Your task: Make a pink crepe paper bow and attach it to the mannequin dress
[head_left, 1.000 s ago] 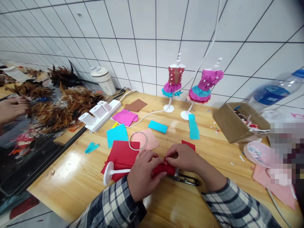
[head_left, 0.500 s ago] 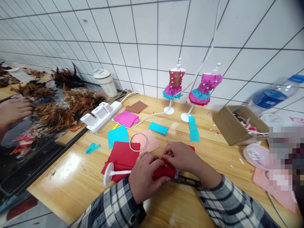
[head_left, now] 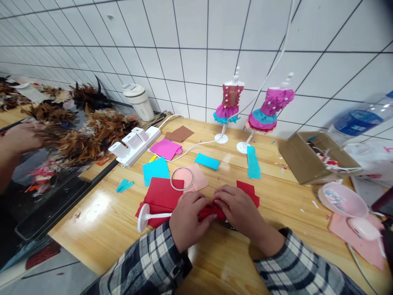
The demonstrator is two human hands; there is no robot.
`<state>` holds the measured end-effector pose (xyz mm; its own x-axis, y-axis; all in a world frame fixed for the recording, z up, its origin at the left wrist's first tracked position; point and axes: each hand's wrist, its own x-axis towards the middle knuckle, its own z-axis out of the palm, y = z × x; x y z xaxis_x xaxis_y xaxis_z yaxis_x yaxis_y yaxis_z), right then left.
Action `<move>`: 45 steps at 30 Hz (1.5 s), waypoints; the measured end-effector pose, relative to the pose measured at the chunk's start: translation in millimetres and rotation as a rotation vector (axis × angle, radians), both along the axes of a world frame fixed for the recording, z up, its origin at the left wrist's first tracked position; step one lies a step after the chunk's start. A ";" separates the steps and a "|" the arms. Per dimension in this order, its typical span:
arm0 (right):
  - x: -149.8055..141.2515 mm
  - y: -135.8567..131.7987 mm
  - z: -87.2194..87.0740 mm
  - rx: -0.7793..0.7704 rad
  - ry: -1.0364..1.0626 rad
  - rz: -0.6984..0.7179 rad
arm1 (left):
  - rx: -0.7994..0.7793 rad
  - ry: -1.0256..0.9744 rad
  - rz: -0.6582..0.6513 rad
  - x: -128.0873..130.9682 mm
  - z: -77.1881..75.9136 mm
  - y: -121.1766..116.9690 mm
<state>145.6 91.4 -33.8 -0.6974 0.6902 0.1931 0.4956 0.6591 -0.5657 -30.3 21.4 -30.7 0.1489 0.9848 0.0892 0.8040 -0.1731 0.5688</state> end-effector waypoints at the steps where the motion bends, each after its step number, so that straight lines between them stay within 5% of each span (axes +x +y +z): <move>1: 0.4 -1.9 -1.7 0.003 0.012 -0.006 | -0.002 -0.004 0.006 0.0 0.0 -0.3; 11: 13.8 -8.4 -11.9 0.217 0.047 0.057 | -0.002 -0.037 0.022 0.1 -2.0 -0.1; 25: 27.9 1.2 -0.5 0.320 -0.120 0.339 | 0.033 -0.008 -0.037 -0.8 -0.8 -1.7; 33: 34.9 -3.2 0.6 0.228 -0.062 0.216 | 0.065 0.061 -0.041 -0.9 -0.1 -1.8; 42: 28.2 3.0 9.3 0.237 -0.137 0.276 | 0.082 0.060 -0.041 -3.2 0.2 -0.7; 45: 36.2 1.4 16.0 0.149 -0.113 0.170 | 0.118 0.098 -0.043 -3.7 -0.2 -2.3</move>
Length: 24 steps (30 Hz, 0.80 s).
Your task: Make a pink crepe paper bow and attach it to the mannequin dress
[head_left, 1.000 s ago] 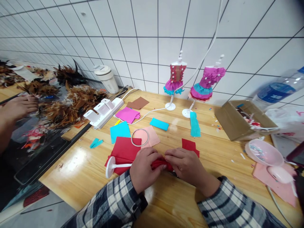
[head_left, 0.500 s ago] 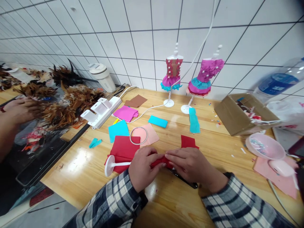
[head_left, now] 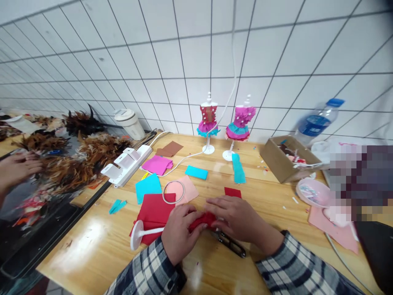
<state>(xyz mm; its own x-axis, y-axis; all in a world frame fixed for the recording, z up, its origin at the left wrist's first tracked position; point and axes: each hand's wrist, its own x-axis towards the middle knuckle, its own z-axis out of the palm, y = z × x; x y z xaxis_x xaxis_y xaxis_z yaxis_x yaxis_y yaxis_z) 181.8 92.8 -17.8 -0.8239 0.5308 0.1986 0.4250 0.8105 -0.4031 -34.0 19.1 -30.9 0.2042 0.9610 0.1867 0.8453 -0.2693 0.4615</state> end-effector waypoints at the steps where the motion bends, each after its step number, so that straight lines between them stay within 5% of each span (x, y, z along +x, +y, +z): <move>1: 4.9 -3.6 2.6 -0.031 -0.009 -0.073 | 0.021 0.026 0.002 -0.1 0.3 -0.7; 4: 21.0 -27.0 6.3 -0.101 -0.076 -0.246 | 0.082 0.137 0.001 1.2 2.3 -2.3; 10: 43.4 -89.4 -14.9 -0.029 -0.205 -0.288 | 0.147 0.294 -0.008 10.9 11.9 -5.6; 15: 89.2 -97.9 -23.7 0.079 -0.222 -0.417 | 0.097 0.201 0.034 -13.6 57.4 -15.3; 20: 121.3 -72.4 -22.1 0.117 -0.167 -0.547 | -0.162 0.158 -0.051 -36.8 111.0 9.5; 24: 111.8 -61.4 -23.1 0.173 -0.034 -0.593 | -0.531 0.184 -0.128 -11.4 94.4 55.4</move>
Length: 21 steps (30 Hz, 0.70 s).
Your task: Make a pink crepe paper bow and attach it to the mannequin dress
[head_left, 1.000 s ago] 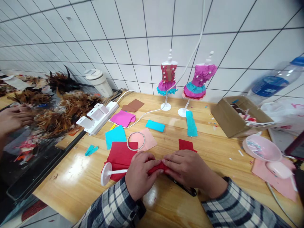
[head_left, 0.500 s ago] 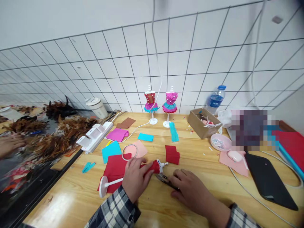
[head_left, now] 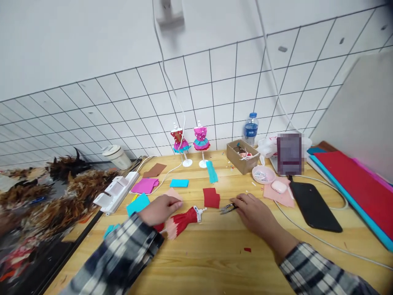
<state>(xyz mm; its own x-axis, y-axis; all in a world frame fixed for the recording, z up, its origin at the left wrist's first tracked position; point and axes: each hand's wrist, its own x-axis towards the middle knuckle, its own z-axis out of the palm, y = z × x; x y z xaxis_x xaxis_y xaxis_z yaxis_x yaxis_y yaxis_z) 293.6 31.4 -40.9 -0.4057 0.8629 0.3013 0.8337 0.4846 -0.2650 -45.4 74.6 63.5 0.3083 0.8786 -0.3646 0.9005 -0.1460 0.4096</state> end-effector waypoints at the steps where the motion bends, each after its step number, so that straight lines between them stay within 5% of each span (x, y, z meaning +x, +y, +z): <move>1: -3.5 -1.4 -0.8 0.007 0.033 0.006 | -0.043 0.011 -0.007 7.5 -9.9 10.7; 5: -12.2 -16.2 -5.7 -0.014 0.093 0.084 | -0.191 0.033 -0.003 22.9 -43.9 36.7; 9: -19.6 -28.9 -8.9 -0.065 0.144 0.141 | -0.306 -0.071 -0.028 21.6 -52.0 34.4; 12: -32.7 -30.5 -4.4 -0.111 0.247 0.179 | -0.298 -0.239 -0.022 21.2 -33.7 22.6; 15: -57.6 -22.0 8.3 -0.171 0.387 0.181 | -0.172 -0.471 0.042 25.3 4.9 7.9; 18: -94.9 -4.9 21.0 -0.183 0.535 0.244 | 0.063 -1.041 0.233 33.0 42.4 -5.1; 21: -131.5 11.3 21.3 -0.161 0.679 0.238 | 0.244 -1.374 0.416 38.1 57.2 -11.2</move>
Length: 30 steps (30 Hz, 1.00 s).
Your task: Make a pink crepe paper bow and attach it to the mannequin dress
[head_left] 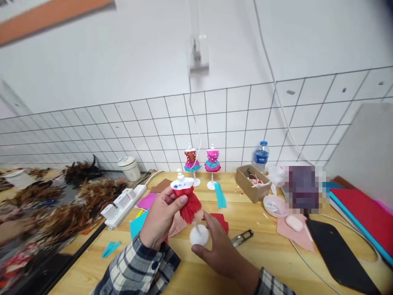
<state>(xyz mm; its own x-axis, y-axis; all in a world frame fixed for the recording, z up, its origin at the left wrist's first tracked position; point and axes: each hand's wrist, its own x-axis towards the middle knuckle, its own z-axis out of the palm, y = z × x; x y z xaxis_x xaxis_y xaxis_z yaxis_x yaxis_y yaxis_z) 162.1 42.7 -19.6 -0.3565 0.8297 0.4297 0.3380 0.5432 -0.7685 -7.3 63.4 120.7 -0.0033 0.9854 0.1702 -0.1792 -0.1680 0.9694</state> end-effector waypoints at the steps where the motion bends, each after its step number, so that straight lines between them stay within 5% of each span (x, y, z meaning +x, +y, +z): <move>1: -8.8 3.5 -3.0 -0.016 0.027 -0.013 | 0.010 -0.082 0.052 0.0 -0.3 -0.6; 5: -21.0 4.5 -19.3 -0.047 0.026 0.058 | 0.015 -0.260 0.167 -5.2 -11.3 -3.5; 14: -18.4 -6.8 -31.2 0.079 -0.007 0.037 | -0.056 -0.224 0.097 -8.0 -12.6 -20.1; 26: -15.8 -3.2 -24.1 0.042 -0.050 0.065 | -0.081 -0.249 0.131 -12.3 -10.4 -23.0; 30: -15.2 -4.1 -22.7 0.050 -0.052 0.032 | -0.043 -0.172 0.046 -18.4 -12.6 -19.2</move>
